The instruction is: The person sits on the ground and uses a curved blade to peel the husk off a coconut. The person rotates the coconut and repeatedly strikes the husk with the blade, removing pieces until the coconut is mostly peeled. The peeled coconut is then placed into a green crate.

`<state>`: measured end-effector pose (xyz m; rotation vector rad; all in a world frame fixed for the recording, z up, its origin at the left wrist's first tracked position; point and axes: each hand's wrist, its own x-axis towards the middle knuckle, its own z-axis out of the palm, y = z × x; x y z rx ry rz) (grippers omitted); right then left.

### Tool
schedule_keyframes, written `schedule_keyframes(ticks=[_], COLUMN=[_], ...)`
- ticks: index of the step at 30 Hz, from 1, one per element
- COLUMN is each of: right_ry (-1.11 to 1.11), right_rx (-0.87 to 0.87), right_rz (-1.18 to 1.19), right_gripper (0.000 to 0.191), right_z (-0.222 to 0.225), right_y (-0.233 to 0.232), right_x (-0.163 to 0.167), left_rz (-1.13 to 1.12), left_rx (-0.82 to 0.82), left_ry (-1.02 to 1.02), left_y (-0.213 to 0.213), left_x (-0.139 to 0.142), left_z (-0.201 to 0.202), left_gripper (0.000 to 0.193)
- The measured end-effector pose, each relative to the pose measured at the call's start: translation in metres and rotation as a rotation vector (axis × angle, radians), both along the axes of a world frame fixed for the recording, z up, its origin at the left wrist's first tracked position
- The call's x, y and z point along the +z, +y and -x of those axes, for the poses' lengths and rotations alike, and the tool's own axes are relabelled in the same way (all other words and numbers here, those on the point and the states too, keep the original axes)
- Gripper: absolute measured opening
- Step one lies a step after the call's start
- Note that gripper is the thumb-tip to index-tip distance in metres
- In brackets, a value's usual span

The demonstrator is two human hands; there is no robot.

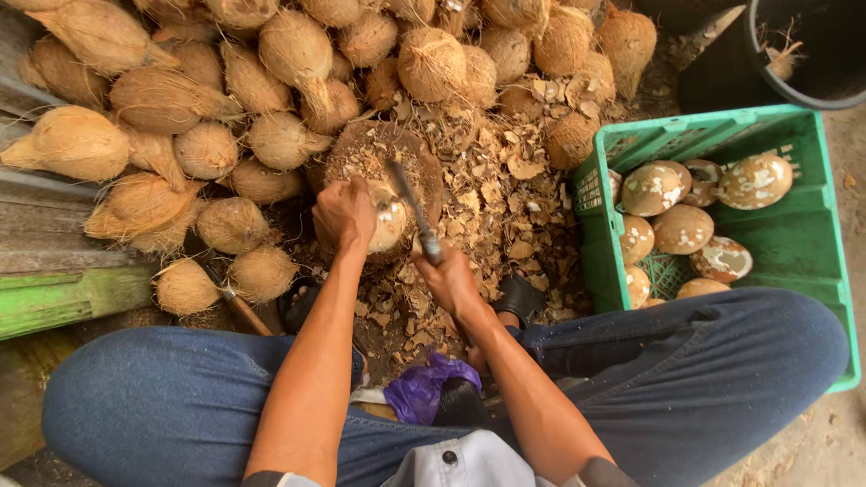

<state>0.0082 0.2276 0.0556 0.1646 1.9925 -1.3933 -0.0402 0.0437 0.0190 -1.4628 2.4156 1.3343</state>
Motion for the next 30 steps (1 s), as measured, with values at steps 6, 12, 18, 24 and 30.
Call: schedule_keyframes(ticks=[6,12,18,24,30], right_ry=[0.242,0.137,0.374,0.021,0.393], right_rx=[-0.05,0.154,-0.011,0.01,-0.045], right_rz=[0.034,-0.184,0.013,-0.151,0.05], right_gripper=[0.027,0.036,0.031,0.035,0.03], right_z=[-0.002,0.001,-0.007,0.008,0.006], right_y=[0.004,-0.006,-0.001,0.002,0.008], right_x=[0.003,-0.008,-0.024,-0.028,-0.006], left_rz=[0.065,0.121,0.089,0.113,0.14], left_rx=[0.022,-0.015,0.016,0.031,-0.023], left_ry=[-0.136,-0.05,-0.099,-0.011,-0.091], left_y=[0.004,0.006,0.006,0.005,0.007], left_x=[0.003,-0.002,-0.01,-0.015,-0.001], left_z=[0.001,0.001,-0.001,-0.002,-0.002], left_gripper=[0.045,0.043,0.038,0.033,0.039])
